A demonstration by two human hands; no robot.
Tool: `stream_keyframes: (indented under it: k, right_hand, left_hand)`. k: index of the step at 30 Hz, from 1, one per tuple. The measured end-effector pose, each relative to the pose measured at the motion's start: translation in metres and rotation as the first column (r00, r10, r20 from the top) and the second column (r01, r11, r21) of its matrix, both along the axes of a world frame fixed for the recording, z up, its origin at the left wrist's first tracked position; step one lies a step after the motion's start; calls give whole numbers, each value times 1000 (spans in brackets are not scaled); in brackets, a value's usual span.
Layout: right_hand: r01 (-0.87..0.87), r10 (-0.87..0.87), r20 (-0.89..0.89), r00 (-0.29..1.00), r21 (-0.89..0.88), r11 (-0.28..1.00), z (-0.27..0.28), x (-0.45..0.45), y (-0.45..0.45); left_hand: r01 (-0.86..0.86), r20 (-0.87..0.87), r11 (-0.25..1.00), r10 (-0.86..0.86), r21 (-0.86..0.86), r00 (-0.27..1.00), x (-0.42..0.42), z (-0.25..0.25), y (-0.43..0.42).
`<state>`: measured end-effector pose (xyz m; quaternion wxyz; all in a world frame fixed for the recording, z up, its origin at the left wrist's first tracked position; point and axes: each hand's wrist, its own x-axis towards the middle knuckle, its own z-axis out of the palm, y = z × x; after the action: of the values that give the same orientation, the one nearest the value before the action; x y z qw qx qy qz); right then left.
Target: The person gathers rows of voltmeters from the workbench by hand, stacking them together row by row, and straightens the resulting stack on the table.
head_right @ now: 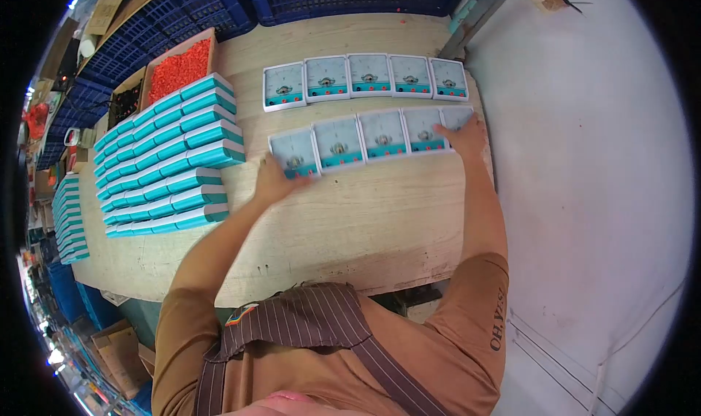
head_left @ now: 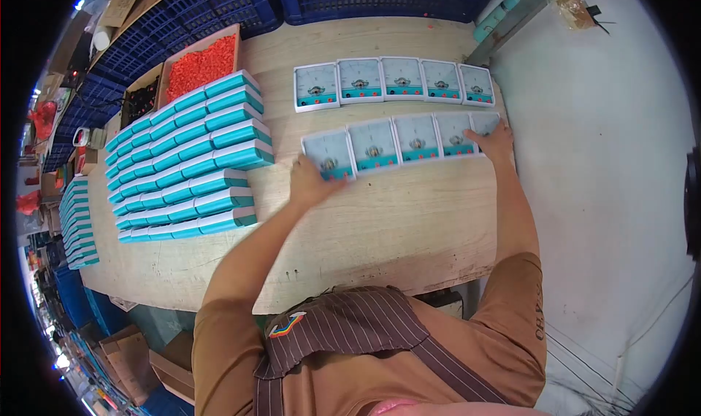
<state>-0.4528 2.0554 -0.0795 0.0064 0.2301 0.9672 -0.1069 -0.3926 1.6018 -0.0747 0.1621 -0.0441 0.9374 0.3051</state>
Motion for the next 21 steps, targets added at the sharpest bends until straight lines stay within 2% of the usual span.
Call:
stream_keyframes:
  k: [2,4,6,8,10,12,14,17,21]
  right_hand:
    - [-22,22,11,1000,-17,1000,4,31,-9]
    - [-141,141,2,990,-47,989,3,72,-27]
    - [-235,227,-78,971,-105,966,-3,122,-60]
    - [-322,298,-186,936,-117,940,-26,174,-102]
    - [-373,328,-243,913,-168,913,-21,215,-167]
    - [-309,277,-142,950,-314,898,-20,260,-251]
    - [-240,215,-109,970,-332,912,-22,275,-293]
    - [-166,157,-54,986,-293,942,4,277,-327]
    - [-72,96,91,991,-235,969,15,273,-336]
  left_hand:
    - [7,-97,993,5,115,995,65,-5,-11]
    - [80,-186,994,-64,81,980,135,-12,-37]
    - [-15,-22,991,18,135,1000,190,0,-77]
    - [-201,-8,966,205,163,979,247,-25,-137]
    - [-341,-92,927,357,156,930,272,-38,-202]
    - [-400,-58,911,397,-95,916,265,-15,-273]
    - [-433,-45,867,436,-246,899,255,-5,-293]
    - [-441,-131,860,421,-257,898,251,-11,-300]
    - [-515,-125,832,499,-206,857,250,-4,-297]
